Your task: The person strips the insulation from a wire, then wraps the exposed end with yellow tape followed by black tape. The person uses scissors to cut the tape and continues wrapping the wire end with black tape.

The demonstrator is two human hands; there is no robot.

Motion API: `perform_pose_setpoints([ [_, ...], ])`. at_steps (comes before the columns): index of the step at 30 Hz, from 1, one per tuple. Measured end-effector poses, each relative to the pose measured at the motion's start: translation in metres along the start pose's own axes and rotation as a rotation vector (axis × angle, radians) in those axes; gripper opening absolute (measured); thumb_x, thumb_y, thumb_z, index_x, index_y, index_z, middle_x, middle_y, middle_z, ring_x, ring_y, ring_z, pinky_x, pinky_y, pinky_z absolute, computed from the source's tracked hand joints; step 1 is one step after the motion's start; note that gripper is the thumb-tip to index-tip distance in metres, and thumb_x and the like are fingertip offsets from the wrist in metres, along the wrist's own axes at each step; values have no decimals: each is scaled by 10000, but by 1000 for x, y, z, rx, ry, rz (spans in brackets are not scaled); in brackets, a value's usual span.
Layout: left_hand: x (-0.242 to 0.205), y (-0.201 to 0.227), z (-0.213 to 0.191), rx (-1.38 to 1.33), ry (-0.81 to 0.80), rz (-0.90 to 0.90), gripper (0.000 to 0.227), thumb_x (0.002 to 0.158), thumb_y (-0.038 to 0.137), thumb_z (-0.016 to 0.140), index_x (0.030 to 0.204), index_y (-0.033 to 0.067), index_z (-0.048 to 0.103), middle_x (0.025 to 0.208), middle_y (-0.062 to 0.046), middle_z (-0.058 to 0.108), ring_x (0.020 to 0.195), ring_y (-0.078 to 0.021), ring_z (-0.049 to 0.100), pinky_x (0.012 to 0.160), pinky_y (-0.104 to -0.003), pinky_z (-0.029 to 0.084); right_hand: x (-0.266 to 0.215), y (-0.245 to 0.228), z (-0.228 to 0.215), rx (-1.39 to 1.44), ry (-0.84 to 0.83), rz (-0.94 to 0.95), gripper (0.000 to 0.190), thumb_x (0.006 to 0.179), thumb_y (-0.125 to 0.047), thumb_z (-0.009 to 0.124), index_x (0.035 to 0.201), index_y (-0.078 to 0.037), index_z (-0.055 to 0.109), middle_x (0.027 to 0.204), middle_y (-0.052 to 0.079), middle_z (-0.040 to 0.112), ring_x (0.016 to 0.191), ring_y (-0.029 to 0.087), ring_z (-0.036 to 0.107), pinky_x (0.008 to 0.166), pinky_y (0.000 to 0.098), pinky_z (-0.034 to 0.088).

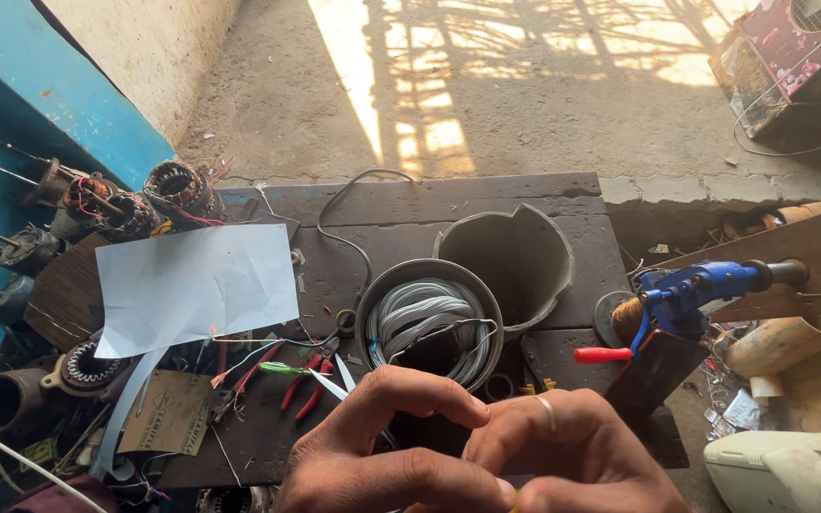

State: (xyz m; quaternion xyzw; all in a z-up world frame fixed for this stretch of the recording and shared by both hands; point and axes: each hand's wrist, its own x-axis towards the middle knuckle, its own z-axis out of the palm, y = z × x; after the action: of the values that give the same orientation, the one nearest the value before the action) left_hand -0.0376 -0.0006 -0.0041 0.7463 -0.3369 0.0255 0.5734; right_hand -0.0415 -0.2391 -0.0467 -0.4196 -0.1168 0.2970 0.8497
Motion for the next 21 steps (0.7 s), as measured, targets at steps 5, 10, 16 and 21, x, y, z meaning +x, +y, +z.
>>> perform_pose_setpoints([
  [5, -6, -10, -4, -134, -1, -109, 112, 893, 185, 788, 999, 149, 796, 1061, -55, 706, 1055, -168, 769, 927, -378, 622, 6, 0, -1, -15, -11, -40, 111, 912, 23, 769, 939, 91, 685, 933, 136, 656, 879, 202, 647, 775, 365, 500],
  [10, -13, -24, 3, -259, 51, -217, 84, 876, 157, 827, 940, 115, 794, 982, -32, 744, 946, -142, 783, 851, -338, 665, 15, -8, 0, -590, 5, -239, 75, 888, 19, 790, 930, 44, 733, 925, 125, 699, 851, 165, 676, 751, 313, 538],
  [16, -18, -32, 9, -282, 156, -254, 79, 877, 135, 824, 896, 78, 774, 1014, -52, 751, 953, -126, 806, 802, -309, 644, 21, -5, 17, -886, 134, -441, 158, 822, 8, 820, 952, -27, 739, 885, 62, 711, 793, 111, 737, 646, 256, 626],
  [21, -20, -37, 12, -278, 193, -287, 118, 877, 161, 826, 907, 62, 770, 1012, -57, 759, 937, -123, 807, 781, -294, 643, 25, -6, 19, -1052, 176, -529, 186, 782, -18, 857, 937, -58, 763, 857, 35, 739, 772, 90, 755, 620, 226, 599],
])
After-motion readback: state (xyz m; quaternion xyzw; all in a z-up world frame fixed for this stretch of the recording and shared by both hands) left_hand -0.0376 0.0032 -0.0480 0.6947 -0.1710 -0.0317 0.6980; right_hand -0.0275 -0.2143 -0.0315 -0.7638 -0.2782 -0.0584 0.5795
